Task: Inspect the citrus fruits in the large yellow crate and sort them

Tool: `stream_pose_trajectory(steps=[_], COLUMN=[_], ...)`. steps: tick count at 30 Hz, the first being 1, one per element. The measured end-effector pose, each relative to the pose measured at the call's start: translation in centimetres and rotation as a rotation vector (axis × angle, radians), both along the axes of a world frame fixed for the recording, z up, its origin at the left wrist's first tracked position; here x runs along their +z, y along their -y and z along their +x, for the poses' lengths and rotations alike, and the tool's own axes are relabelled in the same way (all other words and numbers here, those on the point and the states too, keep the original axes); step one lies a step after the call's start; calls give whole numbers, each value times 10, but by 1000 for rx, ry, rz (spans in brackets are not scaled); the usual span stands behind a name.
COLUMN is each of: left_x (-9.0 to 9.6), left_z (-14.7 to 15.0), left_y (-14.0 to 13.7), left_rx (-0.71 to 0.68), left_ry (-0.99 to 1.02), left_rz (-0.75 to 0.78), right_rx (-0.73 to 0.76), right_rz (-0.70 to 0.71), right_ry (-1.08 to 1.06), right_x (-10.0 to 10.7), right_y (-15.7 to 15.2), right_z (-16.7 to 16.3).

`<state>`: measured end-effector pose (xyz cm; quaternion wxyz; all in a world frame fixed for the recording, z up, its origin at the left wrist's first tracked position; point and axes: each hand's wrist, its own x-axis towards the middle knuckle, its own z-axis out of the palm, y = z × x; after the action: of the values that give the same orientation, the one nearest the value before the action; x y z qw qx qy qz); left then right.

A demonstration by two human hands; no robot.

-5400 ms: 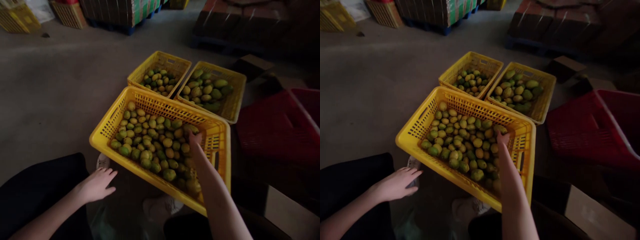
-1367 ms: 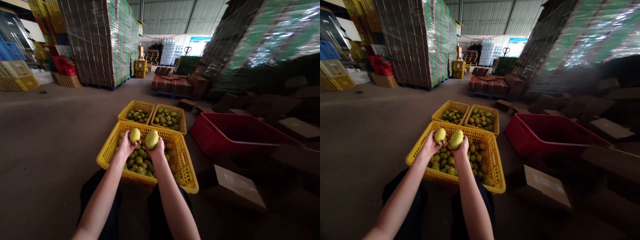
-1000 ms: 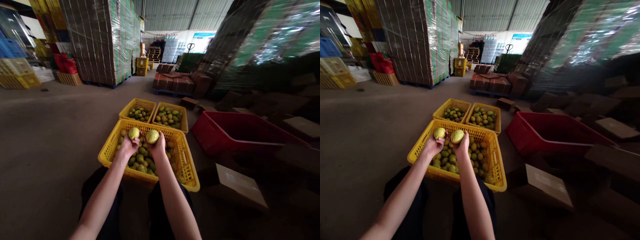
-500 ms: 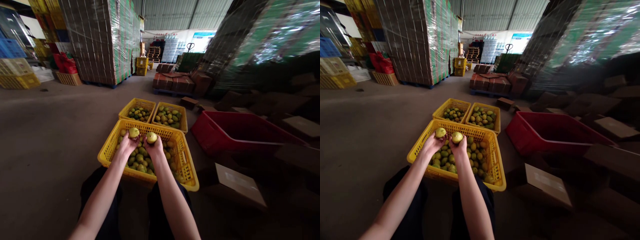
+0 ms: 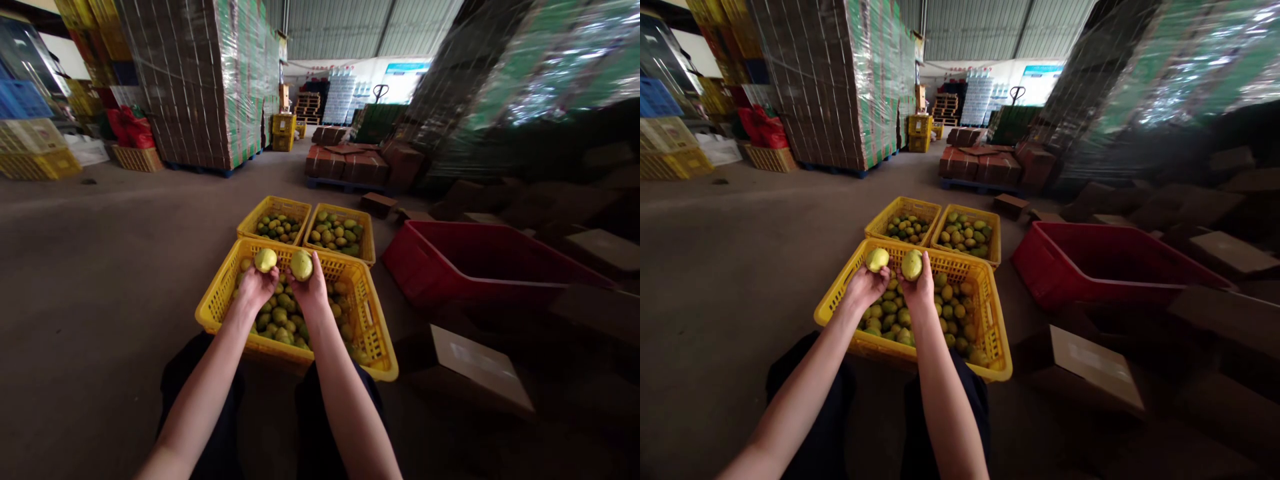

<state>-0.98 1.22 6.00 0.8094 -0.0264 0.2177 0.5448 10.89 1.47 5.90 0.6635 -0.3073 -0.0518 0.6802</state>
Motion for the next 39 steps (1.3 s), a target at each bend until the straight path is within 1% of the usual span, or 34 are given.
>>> stream_pose_trajectory(steps=[4, 7, 11, 14, 17, 21, 24, 26, 31, 34, 39], left_x=[-1, -1, 0, 1, 3, 7, 7, 6, 9, 12, 14], left_z=[-2, -5, -4, -2, -1, -2, -2, -1, 4, 4, 0], left_y=[3, 2, -3, -4, -1, 3, 3, 2, 4, 7, 9], left_rx=[-16, -18, -8, 38, 86, 113, 101, 74, -37, -69, -84], left_ry=[29, 59, 52, 33, 68, 89, 41, -36, -326, -374, -387], left_rz=[48, 59, 8, 13, 19, -21, -73, -78, 9, 45, 49], right_rx=[59, 88, 32, -1, -36, -51, -34, -18, 68, 154, 194], right_rz=[10, 55, 100, 72, 30, 44, 55, 54, 28, 40, 32], right_ry=[-74, -133, -203, -243, -278, -265, -250, -237, -167, -125, -82], right_x=[-3, -5, -3, 0, 4, 3, -2, -6, -12, -13, -10], right_y=[1, 2, 5, 7, 9, 7, 4, 2, -3, -2, 2], right_z=[2, 2, 4, 6, 6, 4, 3, 1, -7, -11, -12])
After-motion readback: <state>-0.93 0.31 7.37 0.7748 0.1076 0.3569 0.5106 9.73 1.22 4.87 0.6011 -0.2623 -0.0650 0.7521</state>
